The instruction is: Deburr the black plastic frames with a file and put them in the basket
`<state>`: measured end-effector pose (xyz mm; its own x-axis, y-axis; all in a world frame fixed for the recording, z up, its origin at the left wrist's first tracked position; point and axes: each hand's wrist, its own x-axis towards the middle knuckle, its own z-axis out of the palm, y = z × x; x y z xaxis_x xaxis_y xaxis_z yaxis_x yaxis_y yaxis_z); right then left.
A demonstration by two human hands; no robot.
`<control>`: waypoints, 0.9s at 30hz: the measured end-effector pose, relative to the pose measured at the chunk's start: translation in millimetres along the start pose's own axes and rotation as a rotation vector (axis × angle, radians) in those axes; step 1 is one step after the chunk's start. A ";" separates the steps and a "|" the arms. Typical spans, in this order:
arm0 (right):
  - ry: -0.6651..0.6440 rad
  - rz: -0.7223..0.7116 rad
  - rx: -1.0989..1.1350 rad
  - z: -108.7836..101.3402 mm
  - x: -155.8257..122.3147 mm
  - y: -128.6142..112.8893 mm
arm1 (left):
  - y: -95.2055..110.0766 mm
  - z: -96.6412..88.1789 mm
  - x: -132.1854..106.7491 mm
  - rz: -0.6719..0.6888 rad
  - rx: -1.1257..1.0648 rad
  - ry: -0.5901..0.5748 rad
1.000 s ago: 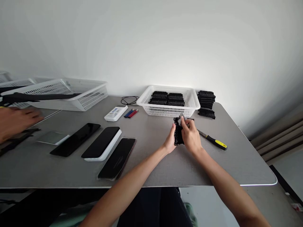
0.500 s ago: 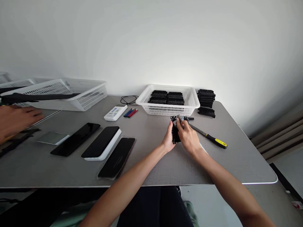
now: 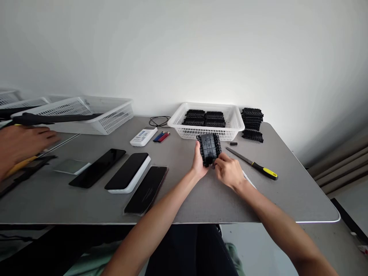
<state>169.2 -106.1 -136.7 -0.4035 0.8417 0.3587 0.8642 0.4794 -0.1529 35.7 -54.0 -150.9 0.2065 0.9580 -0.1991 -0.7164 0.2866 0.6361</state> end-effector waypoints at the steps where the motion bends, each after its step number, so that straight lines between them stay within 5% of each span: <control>1: 0.092 0.039 0.024 -0.6 0.7 4.7 | -1.2 2.0 -1.3 0.002 -0.004 -0.045; 5: 0.346 0.183 0.013 -2.1 6.8 14.5 | -11.7 8.4 -7.0 -0.004 -0.016 -0.160; 12: -0.040 0.044 -0.142 1.2 6.5 -11.4 | -13.9 2.6 -6.5 -0.113 0.008 -0.053; 16: -0.097 -0.054 -0.122 -1.7 0.5 -19.2 | -4.3 -3.1 -1.9 -0.097 -0.020 0.041; 27: 0.327 0.231 -0.041 -3.5 5.0 4.1 | -22.2 7.3 -11.3 -0.082 0.031 -0.153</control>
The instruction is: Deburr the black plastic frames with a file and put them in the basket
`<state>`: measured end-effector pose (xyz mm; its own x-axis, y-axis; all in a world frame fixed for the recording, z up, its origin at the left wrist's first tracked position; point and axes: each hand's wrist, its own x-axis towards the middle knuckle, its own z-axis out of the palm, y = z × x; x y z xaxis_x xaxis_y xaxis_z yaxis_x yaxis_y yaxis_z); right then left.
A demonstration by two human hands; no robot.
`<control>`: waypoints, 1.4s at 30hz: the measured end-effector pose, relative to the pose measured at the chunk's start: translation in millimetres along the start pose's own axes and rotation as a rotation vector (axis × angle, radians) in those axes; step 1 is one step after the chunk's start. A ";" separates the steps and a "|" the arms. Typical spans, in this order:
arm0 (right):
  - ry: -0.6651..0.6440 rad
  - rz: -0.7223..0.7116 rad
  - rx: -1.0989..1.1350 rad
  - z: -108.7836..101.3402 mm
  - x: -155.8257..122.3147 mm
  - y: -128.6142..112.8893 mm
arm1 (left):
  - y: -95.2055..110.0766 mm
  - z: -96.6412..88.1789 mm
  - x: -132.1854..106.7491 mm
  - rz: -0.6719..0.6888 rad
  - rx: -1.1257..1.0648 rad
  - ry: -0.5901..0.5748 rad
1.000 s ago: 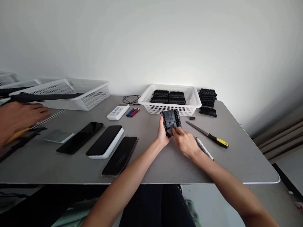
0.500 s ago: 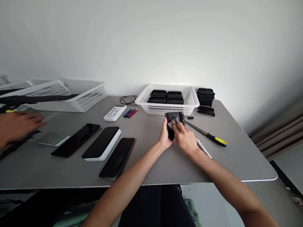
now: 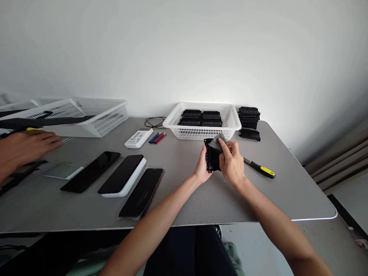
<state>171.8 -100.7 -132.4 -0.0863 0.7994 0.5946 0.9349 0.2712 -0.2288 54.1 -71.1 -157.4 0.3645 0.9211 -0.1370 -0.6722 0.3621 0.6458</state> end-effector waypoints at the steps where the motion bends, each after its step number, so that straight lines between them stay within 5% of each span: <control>1: -0.029 0.012 -0.017 1.1 1.1 -1.2 | -2.9 -0.2 0.3 -0.010 0.001 -0.005; 8: -0.350 -0.131 -0.098 -3.0 5.5 -9.9 | -6.8 -1.3 2.3 -0.039 -0.008 0.040; 17: -0.465 -0.372 0.010 -7.4 -4.1 -16.9 | 16.9 -13.9 7.4 0.007 -0.072 0.127; 20: -0.360 -0.297 0.068 -6.2 -4.0 -11.1 | 12.5 -13.0 7.7 0.030 -0.054 0.088; 26: 0.171 0.013 0.302 -3.6 0.7 5.9 | 3.7 -5.0 4.2 0.009 -0.008 -0.029; 29: 0.230 0.061 0.317 1.7 1.4 7.3 | -2.2 -5.2 2.9 -0.033 0.000 -0.078; 35: -0.085 -0.028 0.114 5.8 -0.1 -3.7 | -12.5 -7.3 3.1 -0.069 0.015 -0.065; 42: -0.433 -0.181 -0.035 -8.3 -2.5 -19.5 | 6.4 -13.4 5.4 -0.028 -0.018 0.042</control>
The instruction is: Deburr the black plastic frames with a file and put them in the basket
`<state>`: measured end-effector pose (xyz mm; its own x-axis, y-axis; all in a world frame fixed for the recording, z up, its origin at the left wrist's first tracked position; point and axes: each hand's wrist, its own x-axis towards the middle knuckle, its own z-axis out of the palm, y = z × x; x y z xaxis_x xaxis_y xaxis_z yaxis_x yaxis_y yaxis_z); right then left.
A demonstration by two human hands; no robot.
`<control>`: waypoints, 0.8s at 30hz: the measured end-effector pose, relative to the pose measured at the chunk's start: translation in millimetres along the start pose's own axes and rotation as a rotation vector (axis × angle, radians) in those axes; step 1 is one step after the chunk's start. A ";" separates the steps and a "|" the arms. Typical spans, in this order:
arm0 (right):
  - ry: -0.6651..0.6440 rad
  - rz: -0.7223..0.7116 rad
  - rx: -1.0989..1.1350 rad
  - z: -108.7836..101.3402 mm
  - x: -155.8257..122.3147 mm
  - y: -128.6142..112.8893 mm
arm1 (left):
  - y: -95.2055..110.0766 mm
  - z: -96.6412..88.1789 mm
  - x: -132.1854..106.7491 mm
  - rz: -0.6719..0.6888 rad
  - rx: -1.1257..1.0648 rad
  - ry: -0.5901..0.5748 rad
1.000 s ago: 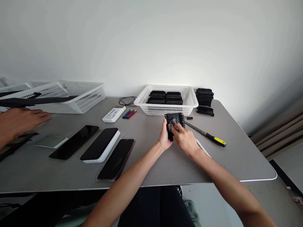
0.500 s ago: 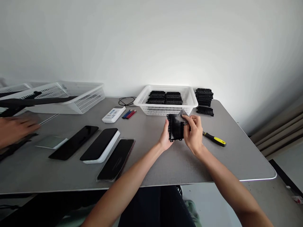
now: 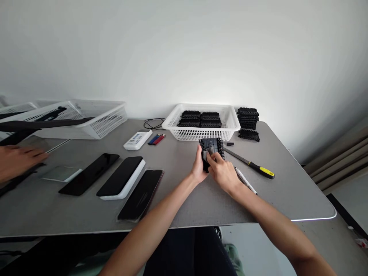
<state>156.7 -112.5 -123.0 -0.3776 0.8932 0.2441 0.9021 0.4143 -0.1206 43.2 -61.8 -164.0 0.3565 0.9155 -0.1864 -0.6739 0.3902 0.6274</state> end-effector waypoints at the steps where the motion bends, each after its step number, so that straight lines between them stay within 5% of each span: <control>1: -0.019 -0.036 0.001 -1.0 -1.3 -0.6 | 3.5 -1.1 0.3 -0.002 -0.005 0.015; 6: 0.024 -0.145 0.101 1.4 -6.1 5.5 | 12.4 1.0 -0.6 0.035 -0.017 0.013; 11: 0.484 0.047 0.323 10.5 -5.3 19.8 | 9.8 7.3 -2.6 0.043 -0.017 -0.017; 13: 0.576 0.072 0.348 13.8 -3.4 23.2 | 7.7 6.8 -2.6 0.027 -0.027 -0.014; 16: 0.509 0.036 0.288 17.3 0.1 23.6 | 1.4 4.7 -2.2 -0.031 -0.034 -0.021; 20: 0.264 0.009 0.109 17.1 4.0 18.1 | -9.9 2.2 -0.2 -0.095 -0.030 -0.051; 24: 0.110 -0.035 0.048 11.5 2.4 7.9 | -7.4 -5.7 4.1 -0.046 -0.061 -0.046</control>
<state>160.6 -105.1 -134.4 -0.3815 0.8544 0.3529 0.8766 0.4555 -0.1551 46.0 -60.4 -173.7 0.4167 0.8914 -0.1782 -0.6935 0.4384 0.5716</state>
